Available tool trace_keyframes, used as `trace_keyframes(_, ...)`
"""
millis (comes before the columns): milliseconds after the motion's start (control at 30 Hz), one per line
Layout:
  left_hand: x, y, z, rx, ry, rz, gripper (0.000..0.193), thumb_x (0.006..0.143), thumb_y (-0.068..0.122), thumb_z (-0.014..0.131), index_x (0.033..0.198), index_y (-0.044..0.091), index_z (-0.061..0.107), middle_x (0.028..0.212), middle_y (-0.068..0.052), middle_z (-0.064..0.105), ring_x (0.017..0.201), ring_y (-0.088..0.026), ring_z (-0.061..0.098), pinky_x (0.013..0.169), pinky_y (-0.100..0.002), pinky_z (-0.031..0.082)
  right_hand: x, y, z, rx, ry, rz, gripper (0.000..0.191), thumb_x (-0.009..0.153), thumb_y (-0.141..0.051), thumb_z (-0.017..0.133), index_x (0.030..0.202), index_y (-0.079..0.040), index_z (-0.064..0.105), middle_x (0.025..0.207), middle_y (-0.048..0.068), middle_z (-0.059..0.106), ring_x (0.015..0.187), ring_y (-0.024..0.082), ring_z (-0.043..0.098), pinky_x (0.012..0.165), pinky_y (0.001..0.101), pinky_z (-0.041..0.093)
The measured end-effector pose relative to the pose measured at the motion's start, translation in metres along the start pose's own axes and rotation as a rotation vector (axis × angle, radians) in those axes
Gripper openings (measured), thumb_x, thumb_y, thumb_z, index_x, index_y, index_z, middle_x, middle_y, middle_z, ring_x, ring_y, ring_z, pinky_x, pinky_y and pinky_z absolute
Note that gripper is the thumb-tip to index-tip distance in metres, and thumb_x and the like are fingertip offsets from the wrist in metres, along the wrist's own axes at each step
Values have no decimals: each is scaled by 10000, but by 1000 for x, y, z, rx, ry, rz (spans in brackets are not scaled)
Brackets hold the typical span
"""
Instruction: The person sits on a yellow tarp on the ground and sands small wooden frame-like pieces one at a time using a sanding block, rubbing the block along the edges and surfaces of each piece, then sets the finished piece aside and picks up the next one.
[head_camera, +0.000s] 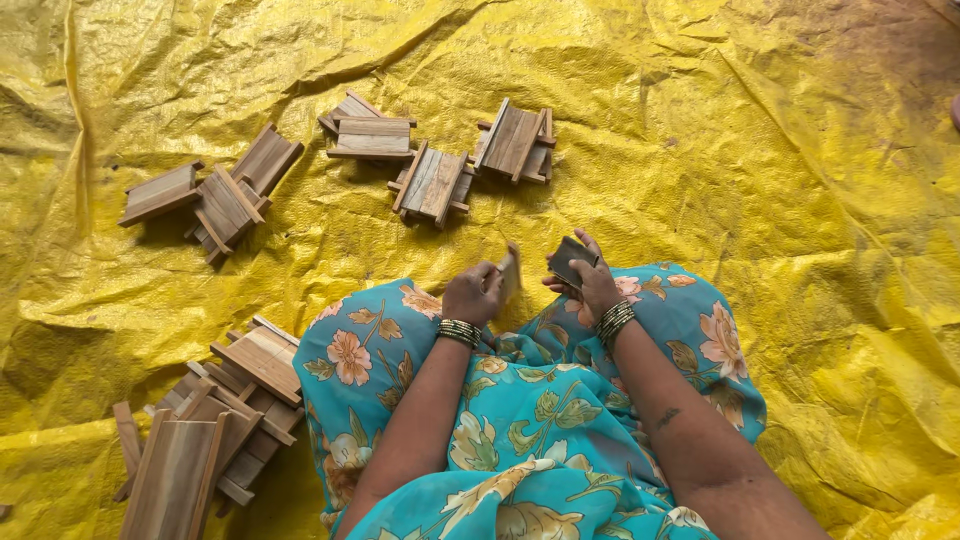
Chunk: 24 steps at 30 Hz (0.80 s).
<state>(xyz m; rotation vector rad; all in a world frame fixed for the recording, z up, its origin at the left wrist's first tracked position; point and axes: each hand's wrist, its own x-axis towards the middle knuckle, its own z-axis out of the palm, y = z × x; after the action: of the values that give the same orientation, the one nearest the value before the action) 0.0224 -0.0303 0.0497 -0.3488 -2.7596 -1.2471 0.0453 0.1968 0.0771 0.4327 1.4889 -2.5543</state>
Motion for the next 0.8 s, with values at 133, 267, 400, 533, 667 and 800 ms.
trace_keyframes(133, 3, -8, 8, -465, 104, -168, 184, 961, 238, 714, 1040, 73, 719, 879, -111, 755, 742, -204, 731, 660, -344, 575, 4, 11, 9, -309, 64, -234, 375, 1027, -65, 573, 1400, -33, 552, 1212, 192, 706, 1017, 255, 740, 827, 376, 629)
trace_keyframes(267, 8, -16, 19, -561, 146, -224, 236, 991, 242, 684, 1099, 32, 686, 880, -90, 744, 744, -143, 707, 649, -307, 569, 7, 18, 16, -819, 194, -424, 384, 952, -61, 622, 1335, -57, 653, 1154, 206, 740, 1018, 277, 732, 891, 383, 587)
trace_keyframes(400, 5, -18, 21, -584, 71, -424, 263, 995, 248, 613, 1149, 39, 654, 860, -91, 726, 707, -157, 704, 590, -313, 582, 5, 25, 30, -1108, 296, -408, 472, 908, -36, 592, 1365, -137, 659, 1163, 223, 706, 1060, 373, 694, 922, 433, 555)
trace_keyframes(533, -2, -12, 18, -699, -19, -427, 314, 1075, 313, 463, 1130, 54, 633, 846, -85, 688, 697, -161, 673, 570, -336, 591, -1, 57, 64, -1225, 15, -704, 493, 964, 34, 500, 1408, -149, 609, 1431, 171, 640, 1339, 340, 611, 1140, 419, 493)
trace_keyframes(667, -5, -19, 19, -490, 61, -196, 362, 1126, 332, 420, 1125, 42, 637, 883, -151, 693, 755, -257, 667, 657, -393, 547, -13, 92, 83, -1269, -104, -786, 668, 819, 78, 448, 1488, 71, 454, 1545, 307, 437, 1450, 411, 418, 1192, 464, 350)
trace_keyframes(800, -7, -35, 24, -408, -4, -283, 349, 1039, 292, 393, 1148, 41, 610, 832, -206, 674, 744, -359, 674, 684, -442, 522, -8, 93, 67, -1500, -84, -674, 541, 860, 21, 456, 1395, 85, 495, 1446, 291, 525, 1380, 394, 495, 1126, 477, 396)
